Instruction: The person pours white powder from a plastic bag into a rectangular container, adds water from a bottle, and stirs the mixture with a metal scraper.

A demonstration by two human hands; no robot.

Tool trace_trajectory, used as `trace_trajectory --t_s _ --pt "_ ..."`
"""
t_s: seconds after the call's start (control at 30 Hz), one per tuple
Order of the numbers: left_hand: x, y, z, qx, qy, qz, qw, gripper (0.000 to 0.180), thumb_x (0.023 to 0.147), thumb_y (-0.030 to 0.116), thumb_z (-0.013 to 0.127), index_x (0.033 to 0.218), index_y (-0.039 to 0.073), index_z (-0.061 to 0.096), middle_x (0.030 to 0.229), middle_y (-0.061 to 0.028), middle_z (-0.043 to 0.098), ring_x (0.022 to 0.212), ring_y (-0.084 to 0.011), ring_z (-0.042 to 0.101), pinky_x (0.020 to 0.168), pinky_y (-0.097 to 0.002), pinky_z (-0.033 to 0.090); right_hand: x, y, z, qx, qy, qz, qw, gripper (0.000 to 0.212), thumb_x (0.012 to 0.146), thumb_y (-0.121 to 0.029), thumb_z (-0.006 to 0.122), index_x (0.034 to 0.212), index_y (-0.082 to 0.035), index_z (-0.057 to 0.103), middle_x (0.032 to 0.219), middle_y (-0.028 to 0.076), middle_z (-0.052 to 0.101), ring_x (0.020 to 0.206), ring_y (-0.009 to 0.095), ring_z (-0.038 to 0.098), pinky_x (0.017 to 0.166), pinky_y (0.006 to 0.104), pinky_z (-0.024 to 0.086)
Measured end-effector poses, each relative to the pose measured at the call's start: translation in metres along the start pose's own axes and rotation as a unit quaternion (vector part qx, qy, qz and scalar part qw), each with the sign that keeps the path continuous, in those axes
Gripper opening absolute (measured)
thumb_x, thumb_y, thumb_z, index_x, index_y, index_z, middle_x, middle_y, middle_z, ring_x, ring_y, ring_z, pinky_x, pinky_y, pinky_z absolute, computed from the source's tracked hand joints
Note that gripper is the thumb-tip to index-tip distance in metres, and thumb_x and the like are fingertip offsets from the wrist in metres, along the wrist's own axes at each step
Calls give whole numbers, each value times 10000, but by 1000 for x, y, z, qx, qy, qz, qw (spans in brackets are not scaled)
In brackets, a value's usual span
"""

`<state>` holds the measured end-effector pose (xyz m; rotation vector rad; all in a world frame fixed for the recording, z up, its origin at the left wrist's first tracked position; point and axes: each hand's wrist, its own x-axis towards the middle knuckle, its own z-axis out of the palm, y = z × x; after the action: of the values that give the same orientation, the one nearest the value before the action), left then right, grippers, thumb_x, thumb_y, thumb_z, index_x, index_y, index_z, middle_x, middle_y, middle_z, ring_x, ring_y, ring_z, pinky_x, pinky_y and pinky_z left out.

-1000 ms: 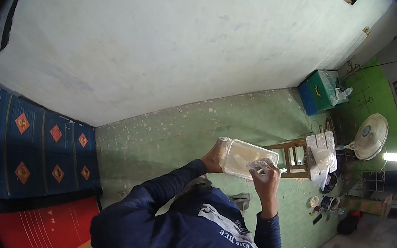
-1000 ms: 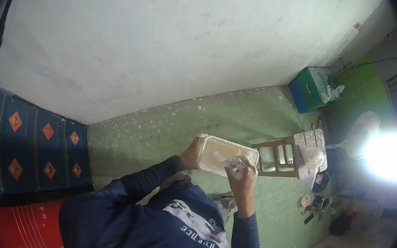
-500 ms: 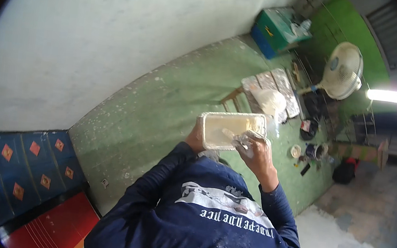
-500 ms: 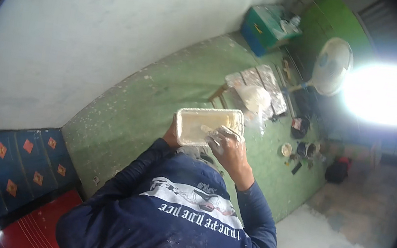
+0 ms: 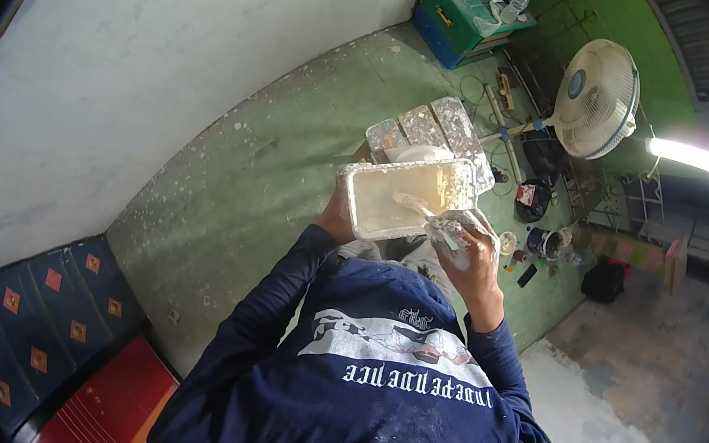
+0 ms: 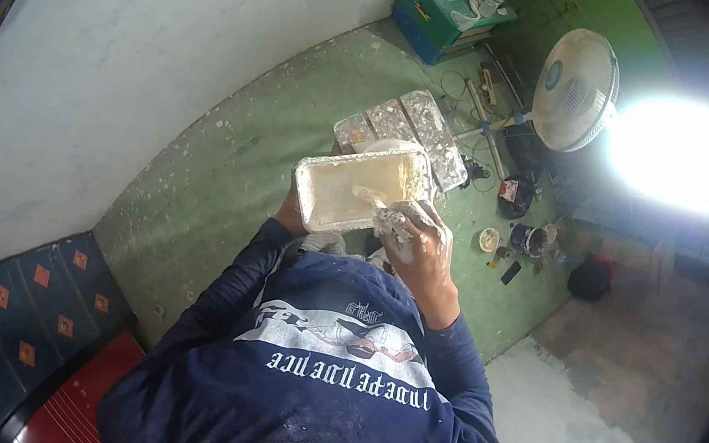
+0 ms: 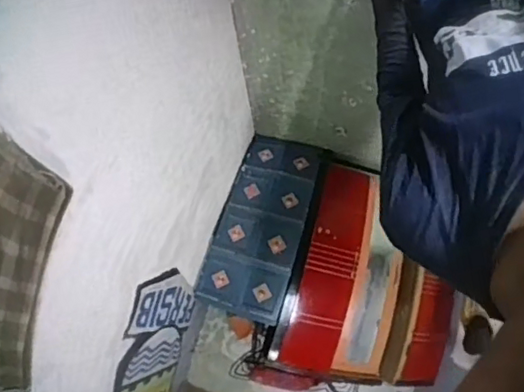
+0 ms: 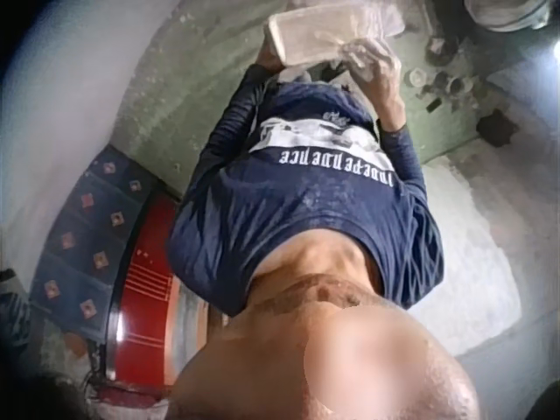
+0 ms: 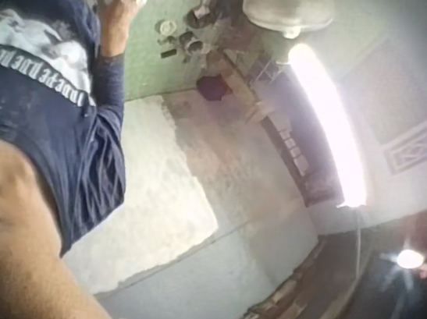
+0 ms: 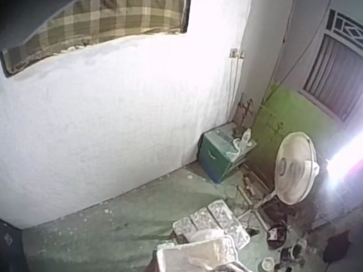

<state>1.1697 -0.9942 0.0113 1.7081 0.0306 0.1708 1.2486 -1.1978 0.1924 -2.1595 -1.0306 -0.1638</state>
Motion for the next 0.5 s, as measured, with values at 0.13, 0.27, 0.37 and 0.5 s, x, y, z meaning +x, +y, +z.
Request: trace_trajectory --t_s 0.13,0.27,0.37,0.5 --pt "17 -3 39 -146 54 -67 986 577 856 249 613 1348 85 360 1311 -111 482 1161 -227 517 971 -397 448 19 57 -27 82 -171 -40 981 221 617 -48 728 831 -66 675 883 67 647 868 273 600 714 360 506" --pt "33 9 94 -310 124 -145 931 514 921 360 516 1342 100 379 1311 -108 481 1148 -236 528 958 -413 461 27 118 -55 161 -217 -106 957 225 598 -56 744 812 -56 674 852 69 637 854 265 597 728 363 504" --pt "46 23 129 -565 216 -239 759 524 944 455 410 1343 115 393 1308 -108 483 1132 -247 538 937 -417 479 42 160 -71 137 -72 -78 985 200 627 -56 746 815 -54 678 842 87 636 833 258 603 725 347 498" --pt "50 35 154 -386 223 -195 874 597 868 427 503 1336 77 379 1319 -146 450 1166 -281 492 975 -423 427 54 203 -80 136 -133 159 969 402 825 -184 662 1168 2 567 1053 145 621 957 265 601 826 346 473"
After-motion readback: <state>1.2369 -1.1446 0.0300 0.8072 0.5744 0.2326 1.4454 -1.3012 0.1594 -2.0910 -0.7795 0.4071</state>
